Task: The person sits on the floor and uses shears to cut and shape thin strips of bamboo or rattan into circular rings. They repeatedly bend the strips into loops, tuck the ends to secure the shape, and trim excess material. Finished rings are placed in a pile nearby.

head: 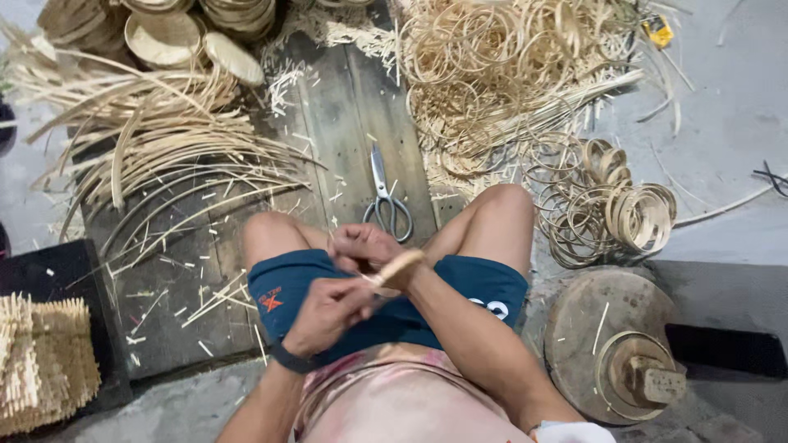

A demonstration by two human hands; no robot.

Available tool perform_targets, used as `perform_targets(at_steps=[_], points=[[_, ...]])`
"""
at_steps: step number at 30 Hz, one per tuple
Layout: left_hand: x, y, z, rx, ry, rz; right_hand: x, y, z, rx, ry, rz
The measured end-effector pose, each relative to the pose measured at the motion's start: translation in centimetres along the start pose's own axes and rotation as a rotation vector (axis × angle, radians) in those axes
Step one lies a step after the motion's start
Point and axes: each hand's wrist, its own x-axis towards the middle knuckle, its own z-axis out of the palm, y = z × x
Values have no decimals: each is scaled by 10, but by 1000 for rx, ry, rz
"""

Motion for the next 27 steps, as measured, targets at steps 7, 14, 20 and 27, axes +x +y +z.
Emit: perform_targets(at_steps=[7,14,20,27], points=[[6,14,-26,724,289,617,-51,-16,49,-1068,341,-449],[33,-12,-22,-263,482,197,-32,1,19,-597,301,-432],[48,-25,-40,-579,478,391,-58,3,16,-778,455,-400],[53,-11,-41,-635,465,290,-42,-21,22,-758,562,-358]])
